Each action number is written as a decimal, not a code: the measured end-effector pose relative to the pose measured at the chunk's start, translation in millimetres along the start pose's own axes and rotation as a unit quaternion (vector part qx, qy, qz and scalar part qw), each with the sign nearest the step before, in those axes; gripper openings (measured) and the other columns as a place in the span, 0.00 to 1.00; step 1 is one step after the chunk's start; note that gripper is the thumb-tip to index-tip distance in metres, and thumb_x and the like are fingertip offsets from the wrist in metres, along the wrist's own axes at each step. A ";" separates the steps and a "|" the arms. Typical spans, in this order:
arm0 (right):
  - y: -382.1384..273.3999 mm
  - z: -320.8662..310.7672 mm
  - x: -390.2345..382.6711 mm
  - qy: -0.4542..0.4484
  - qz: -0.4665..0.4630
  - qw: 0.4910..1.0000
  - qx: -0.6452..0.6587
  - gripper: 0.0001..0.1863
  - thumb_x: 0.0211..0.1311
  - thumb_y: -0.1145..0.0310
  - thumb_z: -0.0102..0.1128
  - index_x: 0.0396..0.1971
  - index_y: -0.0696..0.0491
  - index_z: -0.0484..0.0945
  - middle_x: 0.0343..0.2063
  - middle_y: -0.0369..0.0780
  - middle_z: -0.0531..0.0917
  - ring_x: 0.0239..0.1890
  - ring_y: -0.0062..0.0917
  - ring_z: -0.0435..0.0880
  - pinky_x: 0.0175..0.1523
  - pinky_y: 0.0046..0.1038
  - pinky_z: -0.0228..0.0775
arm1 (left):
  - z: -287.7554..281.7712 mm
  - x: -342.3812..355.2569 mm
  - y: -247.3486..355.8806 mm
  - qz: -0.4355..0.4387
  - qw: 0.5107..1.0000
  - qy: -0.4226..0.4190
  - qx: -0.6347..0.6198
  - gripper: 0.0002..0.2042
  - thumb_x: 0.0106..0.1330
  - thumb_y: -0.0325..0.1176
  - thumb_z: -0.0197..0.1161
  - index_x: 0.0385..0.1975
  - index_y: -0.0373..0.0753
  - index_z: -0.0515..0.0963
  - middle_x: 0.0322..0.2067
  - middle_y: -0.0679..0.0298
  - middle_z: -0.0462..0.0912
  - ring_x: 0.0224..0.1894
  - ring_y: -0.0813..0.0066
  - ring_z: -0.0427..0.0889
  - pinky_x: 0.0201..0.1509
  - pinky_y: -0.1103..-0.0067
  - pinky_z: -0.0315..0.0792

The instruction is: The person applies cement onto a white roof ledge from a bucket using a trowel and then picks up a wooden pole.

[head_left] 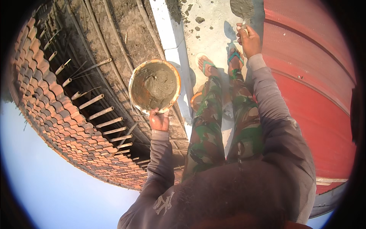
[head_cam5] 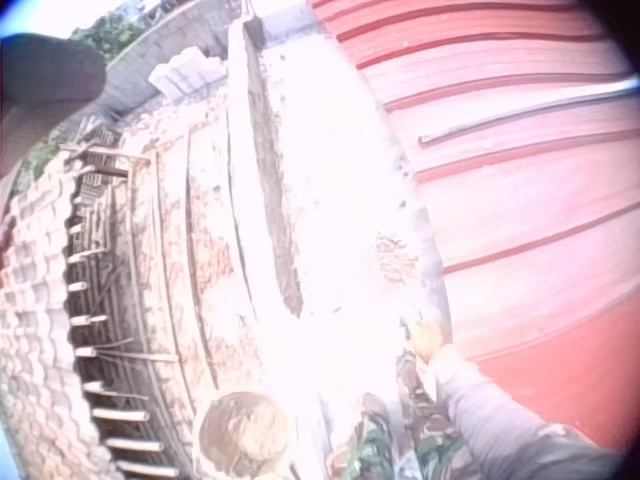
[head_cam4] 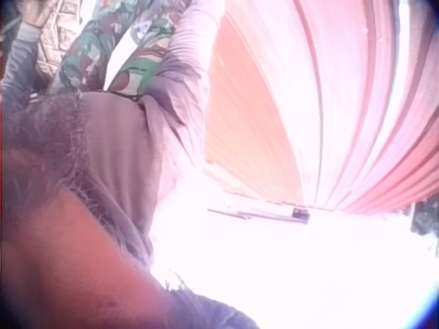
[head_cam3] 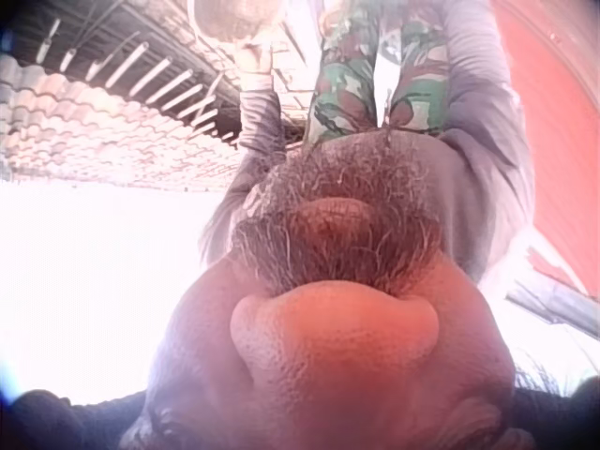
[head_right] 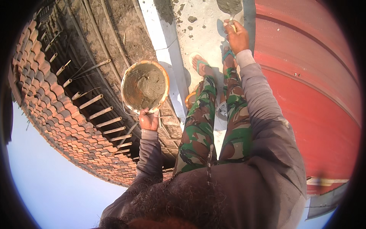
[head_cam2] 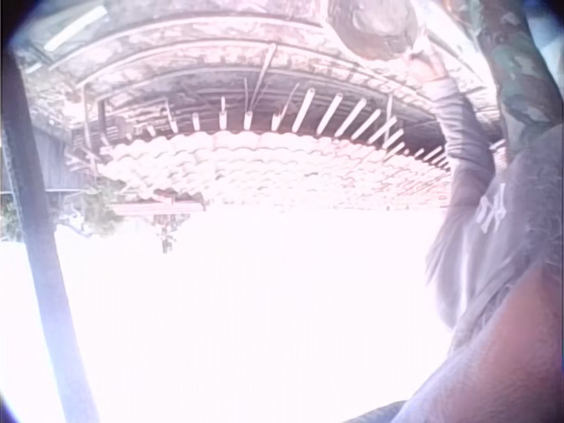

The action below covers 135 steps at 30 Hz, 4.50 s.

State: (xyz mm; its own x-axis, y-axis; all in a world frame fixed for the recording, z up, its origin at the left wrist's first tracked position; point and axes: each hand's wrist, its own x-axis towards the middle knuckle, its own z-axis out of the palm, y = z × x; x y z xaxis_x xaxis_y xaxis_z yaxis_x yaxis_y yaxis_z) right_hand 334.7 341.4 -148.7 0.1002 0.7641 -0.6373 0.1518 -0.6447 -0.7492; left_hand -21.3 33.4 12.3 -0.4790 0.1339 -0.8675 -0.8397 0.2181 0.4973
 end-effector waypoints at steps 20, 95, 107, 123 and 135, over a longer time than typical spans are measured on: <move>-97.5 22.7 -218.9 -0.347 -0.142 0.848 -0.375 0.24 0.71 0.56 0.54 0.55 0.61 0.77 0.49 0.52 0.84 0.53 0.47 0.83 0.59 0.41 0.75 | -3.9 -64.4 -29.4 0.148 0.901 0.000 0.407 0.09 0.73 0.28 0.53 0.46 0.33 0.77 0.46 0.51 0.80 0.41 0.57 0.83 0.38 0.63 0.80; -492.1 56.4 -385.9 -0.323 -0.430 0.510 -0.672 0.16 0.66 0.63 0.54 0.42 0.61 0.81 0.38 0.55 0.86 0.42 0.49 0.88 0.50 0.46 0.80 | 155.7 -346.2 145.8 0.421 0.900 -0.097 0.054 0.36 0.64 0.20 0.54 0.74 0.23 0.52 0.75 0.41 0.55 0.78 0.58 0.54 0.78 0.73 0.52; -532.2 199.5 -286.1 -0.660 -0.110 0.287 -0.686 0.22 0.70 0.49 0.60 0.42 0.55 0.83 0.16 0.34 0.71 0.14 0.20 0.71 0.17 0.27 0.63 | 214.3 -386.3 102.8 0.496 0.848 0.164 -0.091 0.33 0.63 0.18 0.53 0.73 0.29 0.59 0.66 0.55 0.68 0.66 0.70 0.67 0.68 0.79 0.62; -396.1 168.8 -346.2 -0.722 -0.326 0.035 -0.609 0.22 0.62 0.52 0.56 0.45 0.53 0.85 0.36 0.51 0.87 0.40 0.47 0.87 0.52 0.40 0.76 | 235.8 -437.3 -52.8 0.343 0.660 0.390 -0.544 0.20 0.64 0.21 0.57 0.58 0.32 0.70 0.47 0.62 0.79 0.46 0.75 0.80 0.50 0.77 0.76; -343.5 134.7 -268.7 -0.691 -0.315 -0.269 -0.593 0.24 0.63 0.49 0.58 0.46 0.53 0.84 0.39 0.51 0.87 0.45 0.49 0.86 0.53 0.45 0.76 | 447.6 -309.6 -153.7 0.182 0.470 0.550 -0.666 0.17 0.65 0.21 0.57 0.53 0.38 0.69 0.42 0.64 0.79 0.40 0.72 0.82 0.43 0.72 0.83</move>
State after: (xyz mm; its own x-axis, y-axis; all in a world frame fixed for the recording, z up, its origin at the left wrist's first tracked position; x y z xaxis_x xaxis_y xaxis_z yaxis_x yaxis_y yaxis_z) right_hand 123.2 354.7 255.7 0.1335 -0.7540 -0.6432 -0.6615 0.4154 -0.6244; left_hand 370.6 391.1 208.0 0.1200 -0.8125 -0.5704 0.2853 -0.5221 0.8037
